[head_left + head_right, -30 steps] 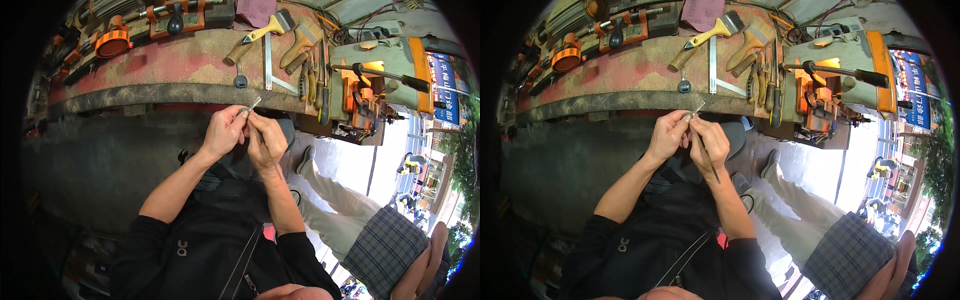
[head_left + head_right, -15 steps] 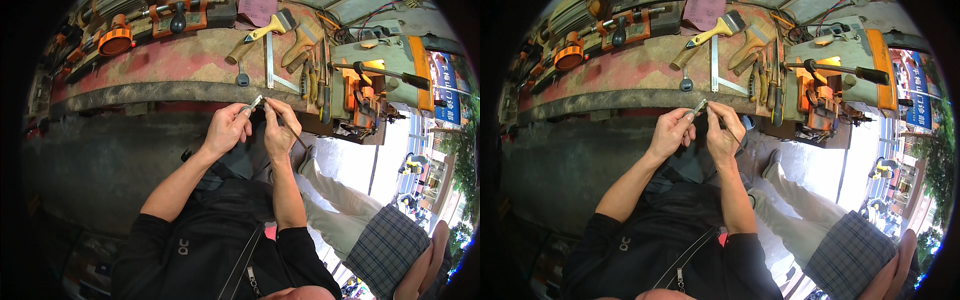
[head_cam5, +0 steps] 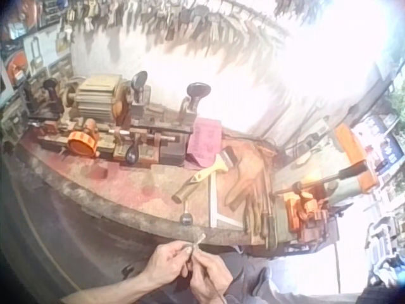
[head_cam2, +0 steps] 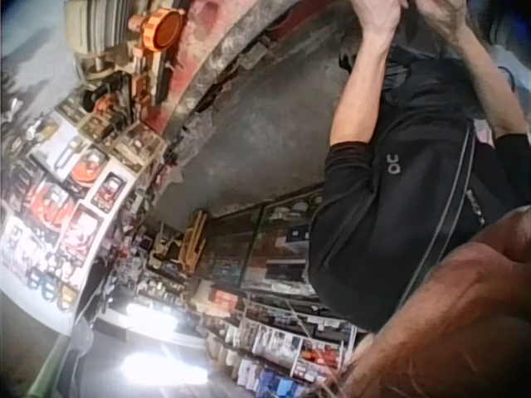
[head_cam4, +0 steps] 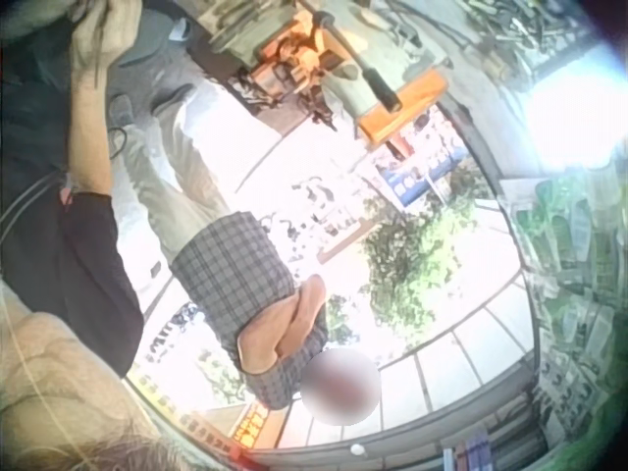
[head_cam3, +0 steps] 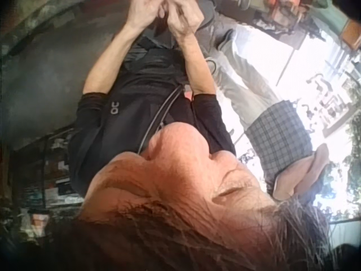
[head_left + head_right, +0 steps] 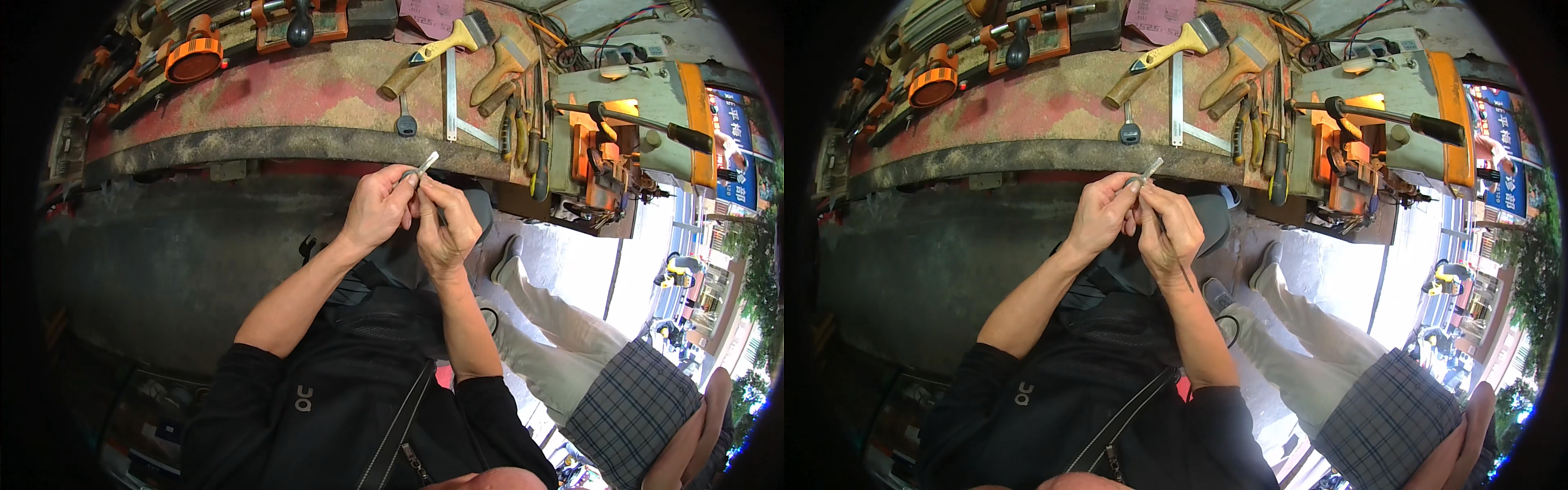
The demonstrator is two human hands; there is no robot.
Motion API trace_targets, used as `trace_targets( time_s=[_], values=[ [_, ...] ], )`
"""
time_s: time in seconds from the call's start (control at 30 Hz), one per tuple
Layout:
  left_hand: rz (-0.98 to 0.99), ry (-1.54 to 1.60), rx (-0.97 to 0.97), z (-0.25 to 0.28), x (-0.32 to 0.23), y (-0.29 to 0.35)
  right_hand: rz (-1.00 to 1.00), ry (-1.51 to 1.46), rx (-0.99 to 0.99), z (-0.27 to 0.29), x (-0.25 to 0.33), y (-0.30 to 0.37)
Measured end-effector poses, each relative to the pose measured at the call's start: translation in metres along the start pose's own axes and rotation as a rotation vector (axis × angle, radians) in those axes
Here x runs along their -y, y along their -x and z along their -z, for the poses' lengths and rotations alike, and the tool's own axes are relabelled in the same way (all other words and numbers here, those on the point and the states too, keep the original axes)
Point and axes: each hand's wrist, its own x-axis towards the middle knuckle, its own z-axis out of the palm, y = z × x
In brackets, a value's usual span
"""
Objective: The person holds a metal key and repeatedly files its blade with a small hand file while seated at a workbench. The person occasionally pauses to inspect the filed surface and reposition the key before continuing the filing motion.
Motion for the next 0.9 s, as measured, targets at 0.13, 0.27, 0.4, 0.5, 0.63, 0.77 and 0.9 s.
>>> trace_targets(
  time_s=[0.13,0.27,0.4,0.5,0.63,0.77,0.9],
  values=[
    [-0.015,0.031,0.016,0.0,-0.002,0.0,-0.06,-0.019,0.022,0.003,-0.002,0.003],
    [0.101,0.104,0.032,0.003,-0.006,0.0,-0.302,-0.158,0.031,0.01,-0.011,-0.003],
    [0.397,0.727,0.074,0.012,-0.01,-0.001,-0.371,-0.365,0.044,0.007,-0.01,-0.005],
    [0.508,1.068,0.106,0.016,-0.012,-0.002,-0.354,-0.242,0.118,0.004,-0.005,-0.008],
    [0.344,0.644,-0.021,0.011,-0.012,0.001,-0.354,-0.183,0.157,0.003,0.0,-0.013],
    [0.177,0.363,-0.062,0.006,-0.012,0.005,-0.353,-0.179,0.187,0.002,0.0,-0.015],
    [0.076,0.132,-0.048,0.009,-0.011,0.002,-0.469,-0.331,0.033,0.004,-0.009,-0.019]
  ],
)
